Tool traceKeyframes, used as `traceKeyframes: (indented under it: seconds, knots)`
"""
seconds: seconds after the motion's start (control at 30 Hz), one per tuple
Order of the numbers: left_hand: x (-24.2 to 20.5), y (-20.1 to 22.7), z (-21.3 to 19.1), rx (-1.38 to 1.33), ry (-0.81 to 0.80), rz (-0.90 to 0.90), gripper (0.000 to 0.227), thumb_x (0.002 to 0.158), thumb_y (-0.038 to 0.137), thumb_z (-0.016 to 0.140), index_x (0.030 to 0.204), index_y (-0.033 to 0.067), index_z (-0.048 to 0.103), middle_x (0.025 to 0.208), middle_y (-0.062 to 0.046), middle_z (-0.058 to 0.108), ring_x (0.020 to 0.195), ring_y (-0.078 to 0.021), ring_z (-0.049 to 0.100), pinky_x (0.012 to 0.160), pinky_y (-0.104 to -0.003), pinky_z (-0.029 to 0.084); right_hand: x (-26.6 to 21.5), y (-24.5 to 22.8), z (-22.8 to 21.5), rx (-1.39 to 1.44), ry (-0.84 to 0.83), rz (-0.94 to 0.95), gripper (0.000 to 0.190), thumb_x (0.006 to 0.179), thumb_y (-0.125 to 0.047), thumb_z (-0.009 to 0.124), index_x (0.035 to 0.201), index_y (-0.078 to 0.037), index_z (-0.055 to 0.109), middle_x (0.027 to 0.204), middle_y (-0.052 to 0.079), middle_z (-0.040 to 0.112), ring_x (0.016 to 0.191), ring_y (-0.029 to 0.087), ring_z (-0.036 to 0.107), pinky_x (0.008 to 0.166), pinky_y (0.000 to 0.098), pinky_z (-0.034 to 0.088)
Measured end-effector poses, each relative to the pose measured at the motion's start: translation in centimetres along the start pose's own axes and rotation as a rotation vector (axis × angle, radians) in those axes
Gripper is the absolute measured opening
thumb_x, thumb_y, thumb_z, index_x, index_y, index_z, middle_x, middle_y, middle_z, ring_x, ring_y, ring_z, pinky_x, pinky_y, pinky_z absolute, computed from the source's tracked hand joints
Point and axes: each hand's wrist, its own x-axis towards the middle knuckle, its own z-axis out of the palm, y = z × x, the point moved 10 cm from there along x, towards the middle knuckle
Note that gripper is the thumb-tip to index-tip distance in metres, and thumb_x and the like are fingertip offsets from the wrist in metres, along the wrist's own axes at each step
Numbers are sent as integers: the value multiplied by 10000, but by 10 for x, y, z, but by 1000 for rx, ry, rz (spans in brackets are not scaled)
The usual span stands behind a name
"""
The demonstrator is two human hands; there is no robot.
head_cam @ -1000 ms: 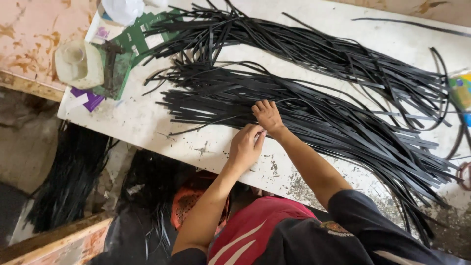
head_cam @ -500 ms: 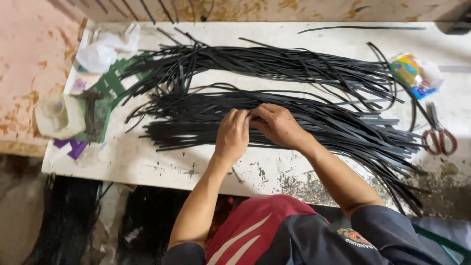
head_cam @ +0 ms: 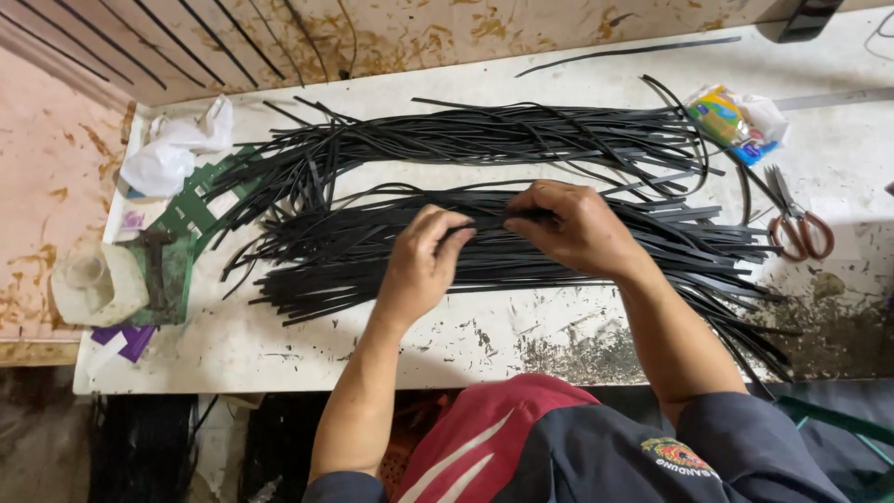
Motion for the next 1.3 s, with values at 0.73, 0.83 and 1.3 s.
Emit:
traceKeyframes:
  seconds: [0.73,0.83,1.3]
  knots:
    - [50,84,75,-255,-264,130,116,975,89,700,1085,55,709,861,-124,691,826,-351,723,707,-384,577,-84,2,-84,-77,247,154,124,839,-18,790,954,-32,748,844,93,709,583,190,601,523,287,474]
    - [61,91,86,-289,-289,109,96,973,70,689,1060,51,724,833,-131,694,754,-327,718,634,-367,565,-113,1,-122,-96,330,169,127,843,15,787,964,16,748,791,135,677,561,199,554,519,295,457]
    - [114,229,280,-432,-449,246,108,957,85,710,1043,33,748,816,-125,711,657,-285,702,584,-342,546,-250,14,-282,-64,537,92,117,852,-29,791,930,49,753,761,202,688,566,299,609,526,364,492]
